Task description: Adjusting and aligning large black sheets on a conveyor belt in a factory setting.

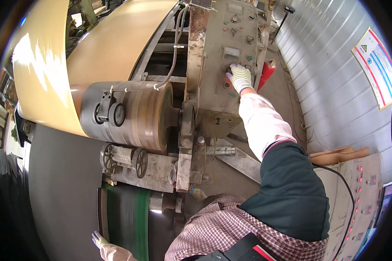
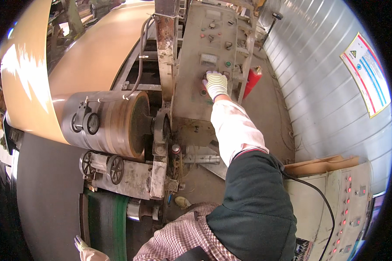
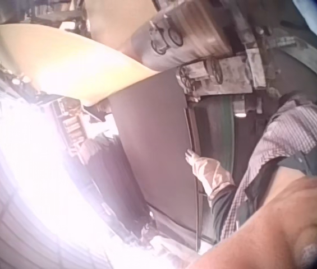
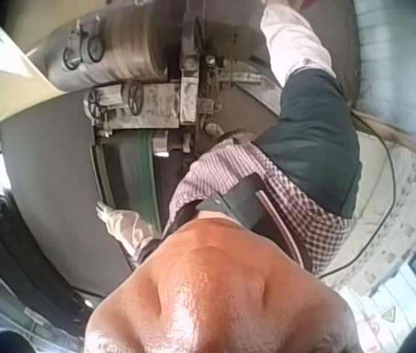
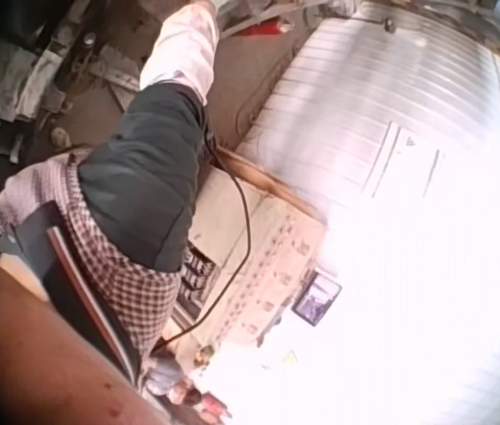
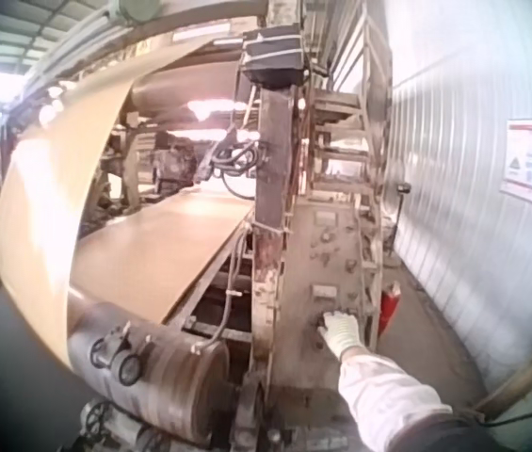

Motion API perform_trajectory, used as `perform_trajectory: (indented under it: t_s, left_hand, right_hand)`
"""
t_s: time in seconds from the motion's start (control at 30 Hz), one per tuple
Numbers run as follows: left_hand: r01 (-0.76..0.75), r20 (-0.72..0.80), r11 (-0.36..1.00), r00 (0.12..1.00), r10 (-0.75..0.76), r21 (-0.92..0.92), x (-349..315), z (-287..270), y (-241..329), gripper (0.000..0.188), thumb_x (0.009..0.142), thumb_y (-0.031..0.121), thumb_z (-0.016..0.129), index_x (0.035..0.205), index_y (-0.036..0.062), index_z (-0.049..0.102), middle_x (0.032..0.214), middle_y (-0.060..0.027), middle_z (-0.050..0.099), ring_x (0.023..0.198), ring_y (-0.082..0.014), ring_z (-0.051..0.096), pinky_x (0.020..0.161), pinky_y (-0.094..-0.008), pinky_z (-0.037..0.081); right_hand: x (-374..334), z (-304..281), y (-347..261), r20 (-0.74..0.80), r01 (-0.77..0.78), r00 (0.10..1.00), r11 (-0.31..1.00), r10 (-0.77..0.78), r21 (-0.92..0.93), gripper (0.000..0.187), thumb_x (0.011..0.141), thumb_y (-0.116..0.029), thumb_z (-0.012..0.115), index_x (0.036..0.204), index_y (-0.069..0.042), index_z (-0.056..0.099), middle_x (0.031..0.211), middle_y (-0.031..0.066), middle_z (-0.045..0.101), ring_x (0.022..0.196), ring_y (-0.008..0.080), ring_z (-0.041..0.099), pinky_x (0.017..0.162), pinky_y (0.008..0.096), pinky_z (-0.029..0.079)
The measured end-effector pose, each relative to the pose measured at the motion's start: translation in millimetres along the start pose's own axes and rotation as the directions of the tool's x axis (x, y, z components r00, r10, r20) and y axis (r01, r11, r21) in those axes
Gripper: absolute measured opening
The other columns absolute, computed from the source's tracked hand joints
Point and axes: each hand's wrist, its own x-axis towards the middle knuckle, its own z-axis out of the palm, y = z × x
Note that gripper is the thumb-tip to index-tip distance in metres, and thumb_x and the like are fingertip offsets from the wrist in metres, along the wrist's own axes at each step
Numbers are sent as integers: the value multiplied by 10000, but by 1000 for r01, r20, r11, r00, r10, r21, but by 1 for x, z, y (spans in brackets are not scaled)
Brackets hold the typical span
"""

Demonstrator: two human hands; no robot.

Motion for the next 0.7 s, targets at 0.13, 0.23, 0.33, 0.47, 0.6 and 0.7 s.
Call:
perform_trajectory:
  t_s: [0.13,0.23,0.33,0.47,0.6,0.7]
  left_hand:
    - [51,-29,990,998,-55,-131,16,5,-54,758,967,704,403,1556,226,366,1620,-166,286,1483,-338,289,1215,-427,270]
    - [66,-1,995,998,-66,-82,18,17,-31,766,968,708,394,1561,225,354,1620,-153,292,1475,-343,306,1211,-426,281]
    - [101,-1,995,995,-101,-19,16,12,-30,775,969,709,386,1563,212,347,1621,-137,296,1468,-347,321,1209,-428,286]
    - [118,5,990,993,-118,-71,7,6,-37,783,971,710,375,1562,196,348,1623,-129,295,1468,-350,321,1214,-430,280]
    - [30,18,998,999,-29,-47,-6,3,-10,790,965,721,378,1559,201,354,1620,-143,293,1467,-352,322,1214,-432,281]
    - [61,-22,998,998,-61,-13,-17,1,-3,709,1001,618,414,1541,159,380,1603,-158,321,1458,-351,336,1215,-427,282]
  right_hand:
    - [11,-6,-25,55,0,999,1000,-1,30,430,896,-409,675,1160,-70,667,1148,151,693,1072,310,665,904,440,514]
    - [9,-9,-13,64,-30,998,999,29,14,444,900,-429,671,1152,-62,676,1117,155,706,1049,313,679,898,436,521]
    - [9,-11,-12,104,-49,993,999,47,21,463,902,-441,668,1166,-62,672,1098,163,715,1032,322,688,897,445,523]
    - [9,-10,-16,96,-68,994,995,60,78,464,892,-448,672,1140,-56,676,1083,179,713,1016,347,681,906,463,515]
    - [6,-11,5,130,-118,985,992,112,41,483,916,-465,648,1176,-58,667,1097,171,720,1043,331,687,914,449,519]
    - [14,-3,0,118,-112,987,993,108,26,473,909,-471,649,1140,-60,680,1078,184,719,1042,339,684,901,462,523]
